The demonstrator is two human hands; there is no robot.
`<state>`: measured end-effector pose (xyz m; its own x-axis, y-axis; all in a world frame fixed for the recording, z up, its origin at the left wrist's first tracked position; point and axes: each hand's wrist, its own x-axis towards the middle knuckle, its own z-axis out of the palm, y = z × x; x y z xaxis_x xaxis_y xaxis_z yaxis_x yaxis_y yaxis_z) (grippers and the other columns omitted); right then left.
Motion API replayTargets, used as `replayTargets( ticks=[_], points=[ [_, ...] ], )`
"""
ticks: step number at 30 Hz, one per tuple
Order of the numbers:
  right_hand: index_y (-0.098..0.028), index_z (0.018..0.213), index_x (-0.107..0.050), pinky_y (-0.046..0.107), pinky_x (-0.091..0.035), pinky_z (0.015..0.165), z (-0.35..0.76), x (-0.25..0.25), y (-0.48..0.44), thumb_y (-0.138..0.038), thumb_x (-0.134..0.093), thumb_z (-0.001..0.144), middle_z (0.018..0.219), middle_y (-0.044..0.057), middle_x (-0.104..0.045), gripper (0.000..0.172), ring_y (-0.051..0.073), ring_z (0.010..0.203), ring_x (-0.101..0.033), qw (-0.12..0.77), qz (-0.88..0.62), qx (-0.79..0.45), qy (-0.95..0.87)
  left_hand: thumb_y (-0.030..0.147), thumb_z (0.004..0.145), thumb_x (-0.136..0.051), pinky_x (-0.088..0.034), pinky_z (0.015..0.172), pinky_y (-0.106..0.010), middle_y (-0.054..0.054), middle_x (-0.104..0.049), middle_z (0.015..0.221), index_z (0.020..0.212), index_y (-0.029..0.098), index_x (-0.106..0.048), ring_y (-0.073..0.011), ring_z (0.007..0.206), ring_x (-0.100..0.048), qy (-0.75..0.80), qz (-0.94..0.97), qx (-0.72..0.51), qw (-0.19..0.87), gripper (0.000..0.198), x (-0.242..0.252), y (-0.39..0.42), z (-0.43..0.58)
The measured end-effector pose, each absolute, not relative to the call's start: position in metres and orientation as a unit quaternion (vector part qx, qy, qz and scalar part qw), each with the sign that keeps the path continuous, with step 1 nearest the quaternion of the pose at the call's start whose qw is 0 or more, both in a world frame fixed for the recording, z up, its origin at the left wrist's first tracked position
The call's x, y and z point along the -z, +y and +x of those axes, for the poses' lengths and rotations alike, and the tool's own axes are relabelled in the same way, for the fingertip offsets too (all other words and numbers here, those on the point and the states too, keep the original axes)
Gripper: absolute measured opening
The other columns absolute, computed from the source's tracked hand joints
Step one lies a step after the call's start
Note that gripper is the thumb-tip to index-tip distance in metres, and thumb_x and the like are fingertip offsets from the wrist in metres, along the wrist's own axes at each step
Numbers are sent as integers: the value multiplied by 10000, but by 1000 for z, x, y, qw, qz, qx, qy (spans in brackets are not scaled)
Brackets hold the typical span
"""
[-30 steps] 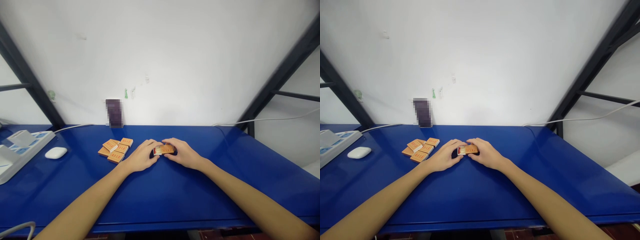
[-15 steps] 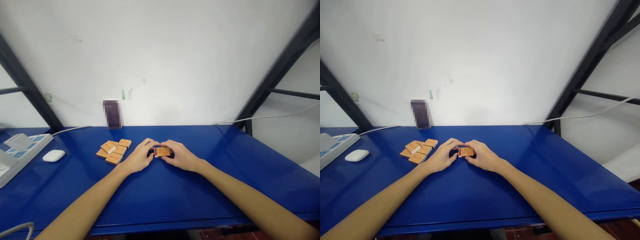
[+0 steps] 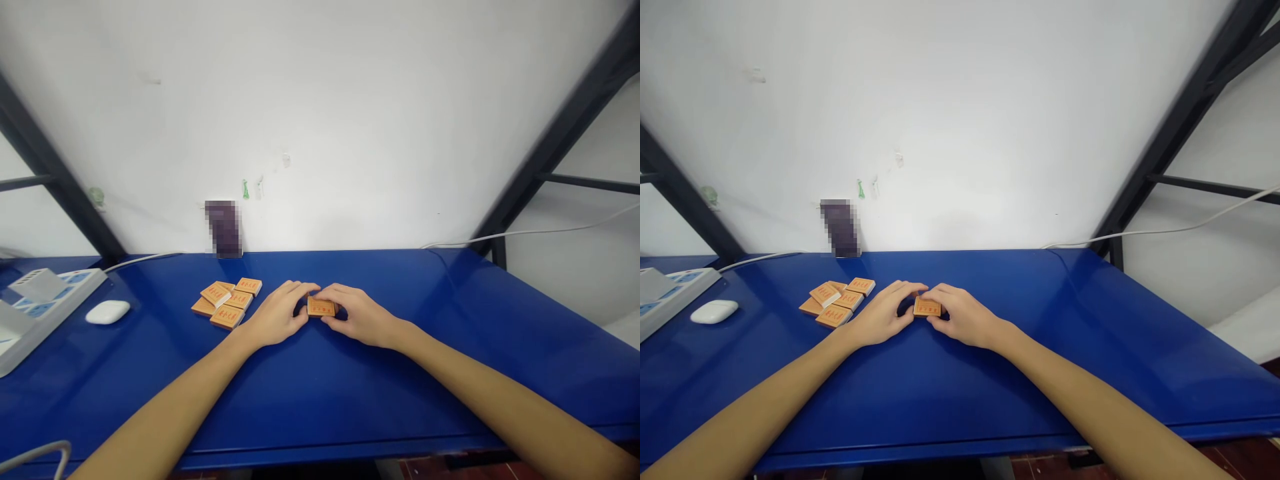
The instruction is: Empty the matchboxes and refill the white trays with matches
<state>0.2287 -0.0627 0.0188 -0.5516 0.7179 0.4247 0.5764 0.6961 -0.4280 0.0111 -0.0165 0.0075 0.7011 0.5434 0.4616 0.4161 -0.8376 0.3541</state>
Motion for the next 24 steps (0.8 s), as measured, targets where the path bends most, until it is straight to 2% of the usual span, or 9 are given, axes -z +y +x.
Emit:
replayTargets(
  ticks=[3,8,10,13,16,18,20,22,24],
  points=[
    [-205,1123,-634,308,-509,807,229,-19,-62,-146,-615,869,1061,59,-670,261,174,888,-623,290,-372,-127,-873,181,887,-527,-486,914,-352,-49,-667,1120,1304,222,-509,-204,1010,-610,282,911,-273,126,419,-7,-17,11],
    [-200,1151,-637,311,-511,782,235,-21,-59,-193,-610,891,1059,72,-679,261,184,884,-629,284,-392,-105,-869,253,937,-513,-484,755,-311,9,-636,779,1327,225,-499,-182,761,-604,333,905,-246,99,391,-10,-14,9],
    [-201,1181,-634,323,-508,792,242,-22,-54,-223,-615,894,1074,74,-682,288,191,892,-632,284,-416,-78,-860,256,974,-453,-483,732,-313,8,-612,740,1313,230,-523,-180,716,-591,362,894,-254,73,348,-10,-9,6],
    [-213,1184,-645,338,-499,789,256,-19,-42,-288,-626,892,1070,67,-693,302,200,874,-636,286,-469,-38,-835,225,981,-411,-492,888,-372,-58,-653,1008,1350,238,-512,-213,951,-607,358,891,-274,42,382,-10,-2,1],
    [-211,1117,-671,329,-492,734,270,-13,-28,-335,-636,874,1006,56,-706,275,189,785,-635,299,-527,-39,-794,365,963,-486,-366,1106,-499,-125,-486,1436,1437,232,-441,-301,1337,-439,375,901,-212,52,494,-14,-6,1],
    [-201,1093,-677,320,-489,714,276,-9,-21,-323,-634,864,996,55,-711,263,181,750,-631,309,-550,-46,-775,535,952,-463,-223,1159,-613,-143,-339,1564,1445,228,-451,-375,1462,-256,408,898,-137,96,581,-21,-23,7],
    [-183,1086,-677,311,-486,689,279,-6,-17,-309,-626,862,985,62,-715,263,173,720,-625,313,-558,-47,-767,606,948,-412,-135,1165,-661,-110,-313,1589,1446,259,-465,-386,1488,-189,357,912,-80,184,609,-25,-53,18],
    [-180,1085,-678,305,-482,676,278,-5,-16,-311,-617,865,977,65,-718,263,172,715,-623,311,-559,-49,-767,608,915,-490,-187,1192,-589,-11,-453,1516,1373,359,-545,-332,1450,-321,161,934,-13,318,525,-21,-90,33],
    [-188,1091,-679,304,-480,682,275,-4,-17,-331,-610,873,985,64,-719,269,173,730,-624,307,-555,-51,-771,596,855,-586,-424,1100,-439,34,-665,1266,1224,372,-665,-276,1276,-557,19,883,57,466,438,-9,-123,46]
  ],
)
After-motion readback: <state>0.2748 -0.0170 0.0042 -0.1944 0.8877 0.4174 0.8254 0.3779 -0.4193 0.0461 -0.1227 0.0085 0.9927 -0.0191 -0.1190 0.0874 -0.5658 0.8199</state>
